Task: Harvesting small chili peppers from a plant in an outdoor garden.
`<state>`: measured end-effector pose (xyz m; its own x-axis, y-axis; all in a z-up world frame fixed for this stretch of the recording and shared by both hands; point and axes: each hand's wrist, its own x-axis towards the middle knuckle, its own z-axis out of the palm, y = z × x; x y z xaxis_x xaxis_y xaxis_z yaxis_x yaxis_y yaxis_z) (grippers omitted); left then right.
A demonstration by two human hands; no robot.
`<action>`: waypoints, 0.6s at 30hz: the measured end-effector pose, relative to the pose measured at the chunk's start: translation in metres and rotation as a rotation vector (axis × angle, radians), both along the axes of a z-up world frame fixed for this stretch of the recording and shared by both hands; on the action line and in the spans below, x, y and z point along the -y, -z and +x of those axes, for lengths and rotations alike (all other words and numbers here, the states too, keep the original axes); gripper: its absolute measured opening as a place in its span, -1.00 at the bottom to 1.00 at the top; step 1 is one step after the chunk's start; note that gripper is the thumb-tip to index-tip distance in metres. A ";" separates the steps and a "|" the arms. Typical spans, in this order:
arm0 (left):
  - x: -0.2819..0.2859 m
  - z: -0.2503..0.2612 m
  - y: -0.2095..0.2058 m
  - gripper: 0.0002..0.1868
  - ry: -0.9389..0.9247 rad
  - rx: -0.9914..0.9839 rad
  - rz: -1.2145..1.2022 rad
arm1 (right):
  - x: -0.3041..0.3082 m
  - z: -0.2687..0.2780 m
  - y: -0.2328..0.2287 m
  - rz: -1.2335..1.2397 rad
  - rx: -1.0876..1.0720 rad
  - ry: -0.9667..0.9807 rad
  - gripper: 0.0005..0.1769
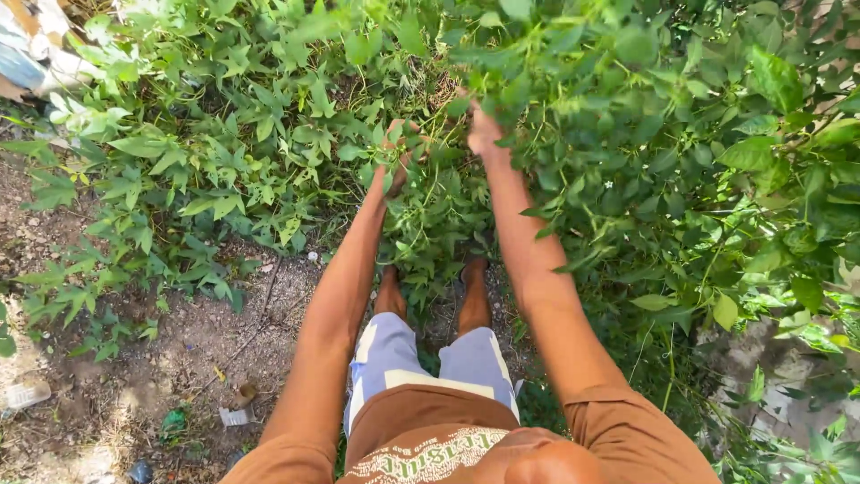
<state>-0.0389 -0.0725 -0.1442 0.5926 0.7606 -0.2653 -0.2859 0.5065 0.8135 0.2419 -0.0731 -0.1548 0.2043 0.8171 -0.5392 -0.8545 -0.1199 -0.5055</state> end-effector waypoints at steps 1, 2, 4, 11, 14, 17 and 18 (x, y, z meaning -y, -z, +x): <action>-0.014 0.004 -0.056 -0.67 0.094 -0.012 0.118 | -0.005 0.004 0.012 -0.245 0.108 0.102 -0.21; -0.066 0.021 -0.106 -0.64 0.187 -0.031 0.231 | -0.007 0.004 0.026 -0.494 0.209 0.201 -0.22; -0.057 0.009 -0.074 -0.68 0.138 -0.238 0.358 | 0.000 0.011 0.017 -0.533 0.151 0.132 -0.19; -0.117 0.015 -0.134 -0.66 0.216 -0.071 -0.057 | 0.007 0.024 -0.107 -0.280 0.162 -0.050 -0.25; -0.154 0.018 -0.136 -0.71 0.281 -0.158 -0.293 | 0.023 0.036 -0.131 -0.116 0.208 -0.119 -0.30; -0.182 0.022 -0.177 -0.50 0.308 -0.116 -0.397 | 0.038 0.050 -0.134 0.054 0.250 -0.192 -0.35; -0.191 0.022 -0.166 -0.50 0.308 -0.118 -0.402 | 0.043 0.050 -0.133 0.108 0.260 -0.217 -0.37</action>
